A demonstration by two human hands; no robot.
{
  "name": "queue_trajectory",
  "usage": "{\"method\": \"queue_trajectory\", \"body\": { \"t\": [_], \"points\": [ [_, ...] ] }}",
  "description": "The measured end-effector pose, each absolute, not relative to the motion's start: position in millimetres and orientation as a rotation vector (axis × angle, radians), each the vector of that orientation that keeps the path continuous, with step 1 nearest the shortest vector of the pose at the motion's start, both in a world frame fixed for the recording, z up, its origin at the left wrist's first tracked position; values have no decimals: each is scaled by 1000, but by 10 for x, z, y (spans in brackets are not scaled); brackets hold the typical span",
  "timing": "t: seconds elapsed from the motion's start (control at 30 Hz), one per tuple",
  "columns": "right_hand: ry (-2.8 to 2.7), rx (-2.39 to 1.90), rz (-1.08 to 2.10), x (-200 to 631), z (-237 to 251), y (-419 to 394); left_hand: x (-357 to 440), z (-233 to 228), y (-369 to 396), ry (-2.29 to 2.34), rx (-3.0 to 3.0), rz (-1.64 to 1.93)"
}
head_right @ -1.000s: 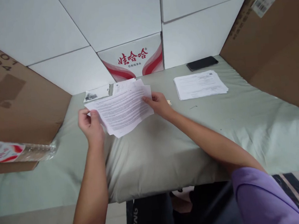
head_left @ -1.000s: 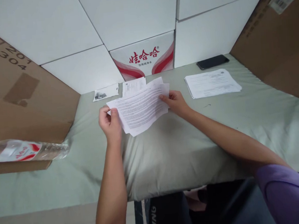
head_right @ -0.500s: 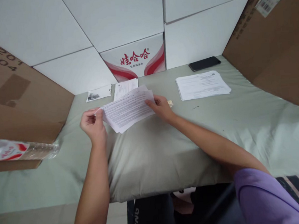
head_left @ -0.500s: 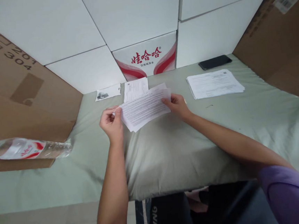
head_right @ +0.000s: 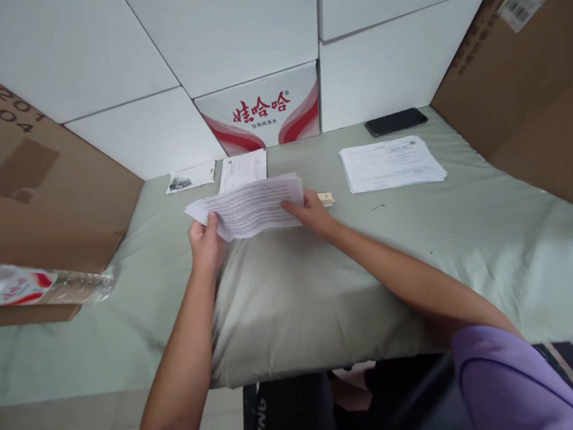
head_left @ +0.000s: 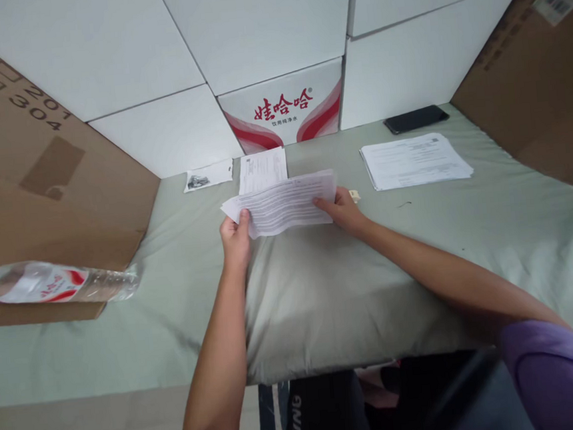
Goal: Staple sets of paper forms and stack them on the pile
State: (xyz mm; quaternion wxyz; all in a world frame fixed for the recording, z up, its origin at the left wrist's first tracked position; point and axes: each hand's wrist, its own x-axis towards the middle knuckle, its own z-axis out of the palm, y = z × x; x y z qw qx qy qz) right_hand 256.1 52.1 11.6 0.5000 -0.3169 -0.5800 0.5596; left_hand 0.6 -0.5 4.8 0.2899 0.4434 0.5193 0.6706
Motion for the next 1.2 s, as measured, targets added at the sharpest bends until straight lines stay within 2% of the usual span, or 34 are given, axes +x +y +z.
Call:
{"method": "queue_trajectory", "body": {
  "t": [0.1, 0.37, 0.5, 0.63, 0.77, 0.97, 1.2],
  "points": [
    [-1470, -780, 1249, 2599, 169, 498, 31, 49, -9, 1312, 1168, 1875],
    [-1626, -865, 1083, 3176, 223, 102, 226, 128, -143, 1217, 1275, 1681],
    [-1627, -971, 1013, 3480, 182, -141, 418, 191, -235, 1053, 1356, 1410],
    [-1634, -976, 1046, 3540, 140, -209, 565, 159, -245, 1110, 1432, 1144],
    [-1558, -957, 1052, 3536, 126, -205, 642, 77, -231, 1156, 1534, 1168],
    [-1573, -977, 1049, 3631, 153, -195, 453, 123, -223, 1152, 1776, 1007],
    [-1565, -985, 939, 3675, 270, -232, 261, 301, -232, 1264, 2033, 1209]
  ]
}}
